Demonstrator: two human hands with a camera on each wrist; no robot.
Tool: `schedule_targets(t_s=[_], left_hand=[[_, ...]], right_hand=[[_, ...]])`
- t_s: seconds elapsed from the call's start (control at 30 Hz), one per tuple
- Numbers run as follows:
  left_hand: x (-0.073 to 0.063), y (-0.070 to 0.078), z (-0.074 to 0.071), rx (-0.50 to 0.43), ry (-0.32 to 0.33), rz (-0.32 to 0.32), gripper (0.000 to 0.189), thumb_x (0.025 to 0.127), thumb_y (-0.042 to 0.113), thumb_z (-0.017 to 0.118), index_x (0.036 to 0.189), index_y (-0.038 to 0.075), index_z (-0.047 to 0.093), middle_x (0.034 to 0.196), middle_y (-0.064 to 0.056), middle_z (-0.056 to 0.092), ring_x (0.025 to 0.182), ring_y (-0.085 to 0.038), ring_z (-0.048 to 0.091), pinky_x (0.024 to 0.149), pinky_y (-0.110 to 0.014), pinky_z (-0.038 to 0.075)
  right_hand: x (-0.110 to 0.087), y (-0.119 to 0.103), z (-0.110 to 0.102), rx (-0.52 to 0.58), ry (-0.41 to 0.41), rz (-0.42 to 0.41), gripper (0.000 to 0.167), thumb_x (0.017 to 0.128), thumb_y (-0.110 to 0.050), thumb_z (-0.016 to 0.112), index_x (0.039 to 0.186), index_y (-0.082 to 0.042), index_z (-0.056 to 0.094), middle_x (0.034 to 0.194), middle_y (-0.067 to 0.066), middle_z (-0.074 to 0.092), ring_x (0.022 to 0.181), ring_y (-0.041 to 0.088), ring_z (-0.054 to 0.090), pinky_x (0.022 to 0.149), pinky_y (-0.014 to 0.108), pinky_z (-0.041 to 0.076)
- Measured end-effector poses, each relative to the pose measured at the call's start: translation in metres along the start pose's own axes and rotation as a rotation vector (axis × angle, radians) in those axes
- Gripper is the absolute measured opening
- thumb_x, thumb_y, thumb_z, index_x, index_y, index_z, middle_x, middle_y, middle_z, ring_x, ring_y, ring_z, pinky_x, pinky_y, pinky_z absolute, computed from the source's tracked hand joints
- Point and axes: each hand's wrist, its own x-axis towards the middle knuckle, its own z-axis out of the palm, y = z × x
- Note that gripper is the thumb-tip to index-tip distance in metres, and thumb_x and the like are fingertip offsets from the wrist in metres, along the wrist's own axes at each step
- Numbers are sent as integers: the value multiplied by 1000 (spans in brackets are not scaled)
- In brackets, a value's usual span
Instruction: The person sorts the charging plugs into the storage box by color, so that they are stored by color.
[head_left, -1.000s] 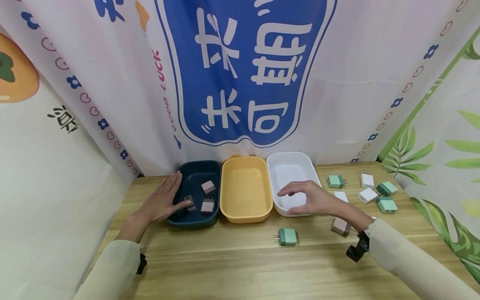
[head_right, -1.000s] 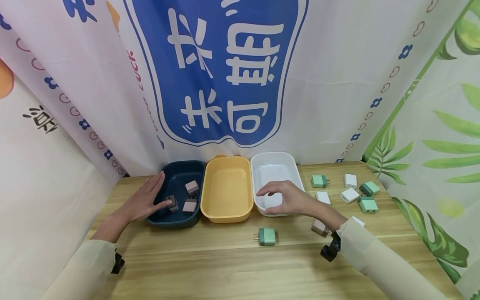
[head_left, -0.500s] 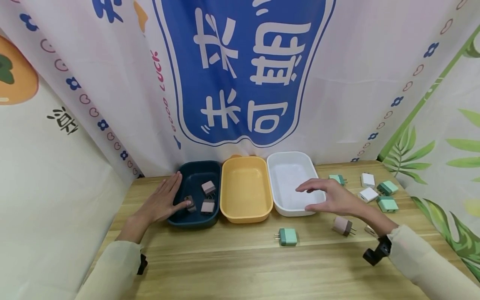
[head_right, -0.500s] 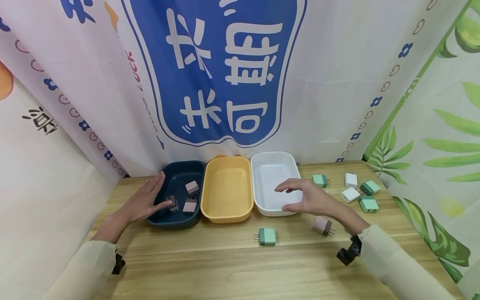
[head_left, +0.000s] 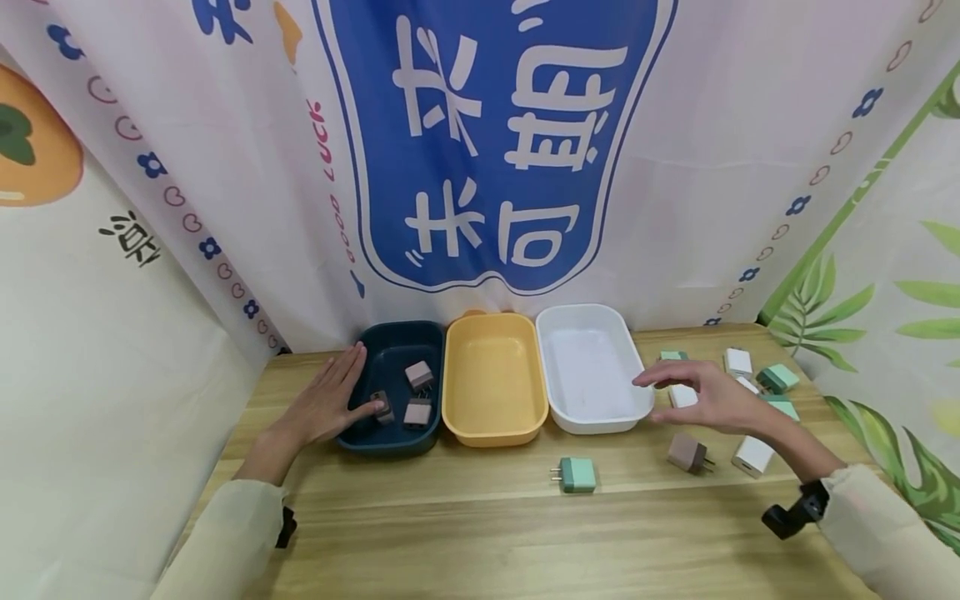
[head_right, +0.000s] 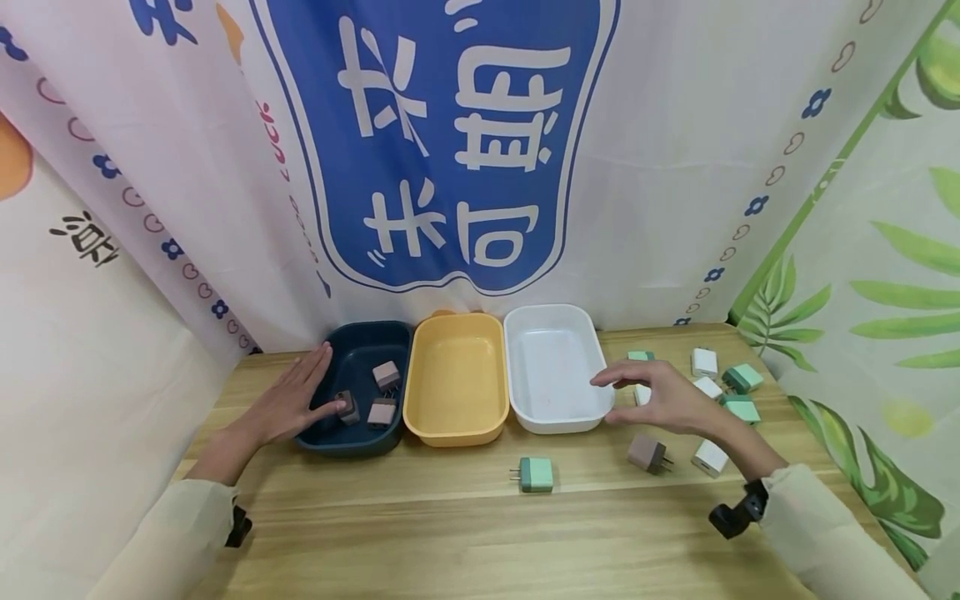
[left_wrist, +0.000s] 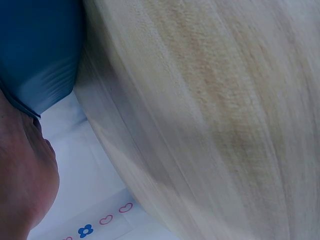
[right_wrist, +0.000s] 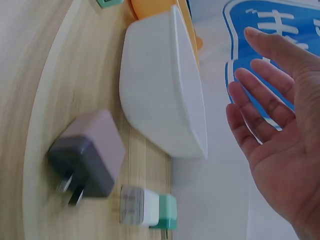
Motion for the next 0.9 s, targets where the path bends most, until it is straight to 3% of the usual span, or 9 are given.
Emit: schedule_targets(t_s=[0.33,0.57,0.9], left_hand=[[0,0,-2,3,-1,-1,105,103,63,55,168,-2,5,177,-22,2,163,-43,7,131,-61,8],[0,1,-1,-10,-9,-3,105,103,65,53,169,-1,4,177,-22,2,163,-43,7,131,-62,7],[0,1,-1,-4,3,-2,105,102,65,54,168,-3,7,177,-22,3,162,-44,9,131,-61,8]], right_hand=[[-24,14,-15,-2,-78,87,41,88,-13,88,127,-15,76,131,5,73,114,2,66,99,18,53],[-34,27,-18,20,-202,46,43,90,-18,87,129,-8,73,126,10,75,117,11,70,97,30,59],[-40,41,-15,147,-311,-21,47,90,-8,85,133,1,68,127,19,72,120,10,67,100,27,57]])
